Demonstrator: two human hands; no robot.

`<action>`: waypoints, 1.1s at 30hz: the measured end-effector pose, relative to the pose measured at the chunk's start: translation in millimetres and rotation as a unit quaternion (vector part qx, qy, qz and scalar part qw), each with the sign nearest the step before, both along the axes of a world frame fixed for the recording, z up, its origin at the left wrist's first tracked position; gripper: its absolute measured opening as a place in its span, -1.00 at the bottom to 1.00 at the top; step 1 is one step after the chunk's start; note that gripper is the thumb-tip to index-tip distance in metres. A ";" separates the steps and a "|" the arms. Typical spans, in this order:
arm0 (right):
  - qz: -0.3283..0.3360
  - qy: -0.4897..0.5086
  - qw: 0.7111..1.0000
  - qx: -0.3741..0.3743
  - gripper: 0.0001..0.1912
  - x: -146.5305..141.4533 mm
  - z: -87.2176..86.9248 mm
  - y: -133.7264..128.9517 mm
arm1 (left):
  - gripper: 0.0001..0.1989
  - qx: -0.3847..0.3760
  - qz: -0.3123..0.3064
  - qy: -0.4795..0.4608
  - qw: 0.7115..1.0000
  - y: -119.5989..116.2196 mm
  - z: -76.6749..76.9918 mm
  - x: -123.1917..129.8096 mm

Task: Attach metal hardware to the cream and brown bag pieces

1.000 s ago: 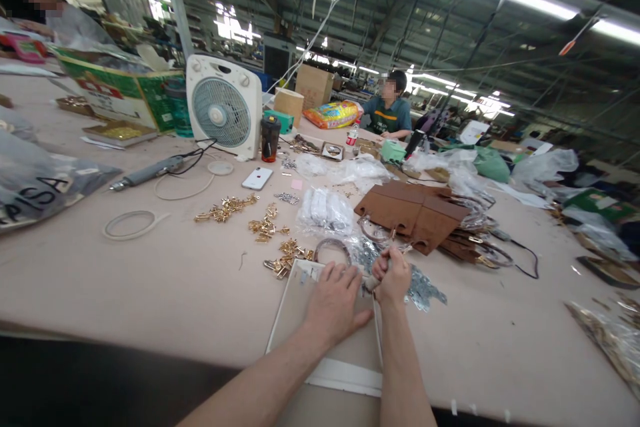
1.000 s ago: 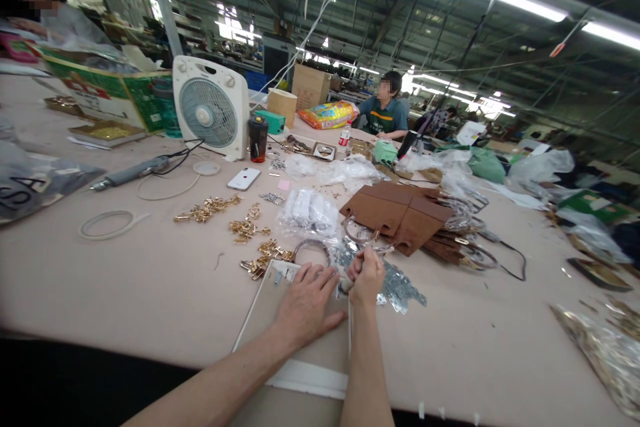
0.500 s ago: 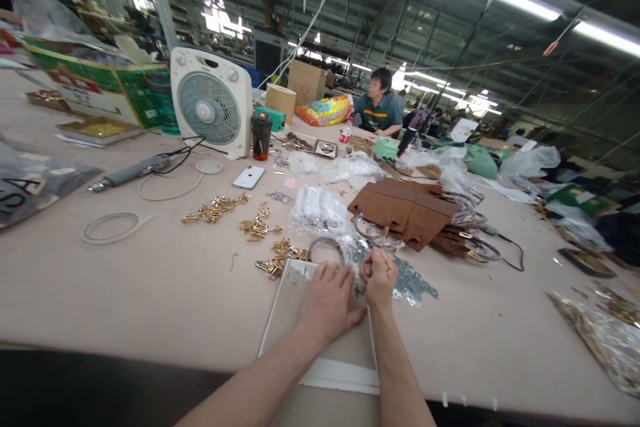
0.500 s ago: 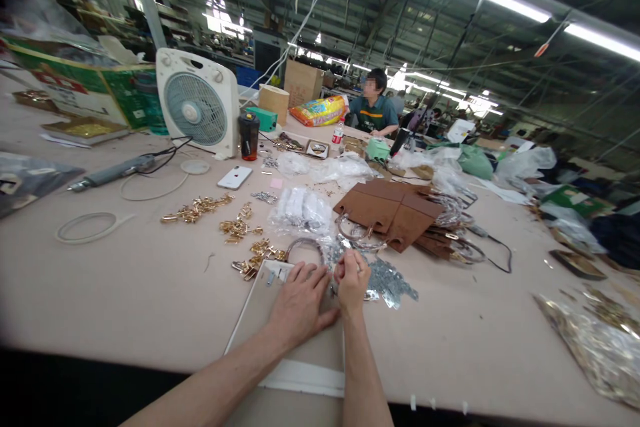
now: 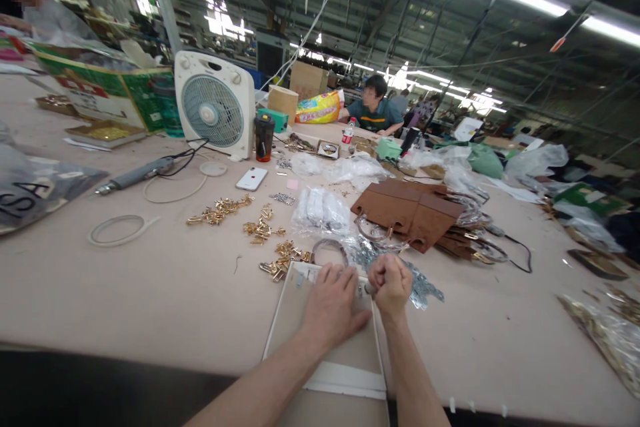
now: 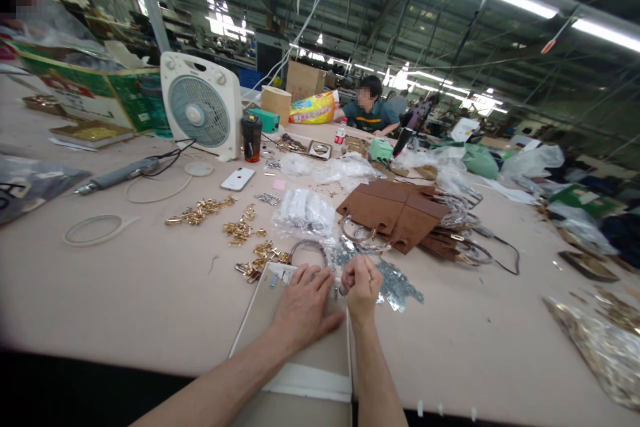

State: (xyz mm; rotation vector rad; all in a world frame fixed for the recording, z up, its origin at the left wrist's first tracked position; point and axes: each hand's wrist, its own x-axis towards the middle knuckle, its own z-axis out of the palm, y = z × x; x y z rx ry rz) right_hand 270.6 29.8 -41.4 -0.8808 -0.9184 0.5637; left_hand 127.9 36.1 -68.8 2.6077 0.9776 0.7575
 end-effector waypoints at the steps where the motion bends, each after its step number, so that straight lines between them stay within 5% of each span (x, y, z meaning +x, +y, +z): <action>1: -0.005 0.007 1.000 0.025 -0.57 0.0 4.0 -0.8 | -0.31 0.000 0.001 0.001 1.000 0.1 0.0 0.1; 4: -0.021 -0.001 0.999 0.036 -0.56 -2.5 7.6 -1.4 | -0.32 -0.001 0.000 0.003 1.000 0.3 0.6 0.5; 9: -0.015 -0.010 0.998 -0.067 -0.52 -6.5 -14.6 -0.3 | -0.38 0.002 0.005 -0.005 1.000 -0.5 1.8 -0.1; 15: -0.067 0.126 0.990 -0.003 -0.57 -4.8 -26.4 -18.5 | -0.30 0.012 0.000 -0.025 1.000 -0.2 -1.9 -1.0; 21: -0.050 0.154 0.987 0.006 -0.61 -3.1 -32.6 -31.4 | -0.18 -0.026 -0.017 -0.092 0.995 -1.0 -2.9 -8.5; 24: -0.039 0.146 0.988 0.005 -0.59 -2.0 -33.0 -32.5 | -0.24 -0.043 -0.018 -0.156 0.987 -6.5 -1.0 -18.6; 29: -0.032 0.122 0.992 0.027 -0.59 -0.7 -33.8 -34.4 | -0.56 -0.013 0.071 -0.213 0.974 -2.6 11.6 -46.1; 33: -0.015 0.110 0.993 0.031 -0.59 -1.1 -35.8 -35.3 | -0.68 0.005 -0.007 -0.118 0.993 15.2 16.2 -65.6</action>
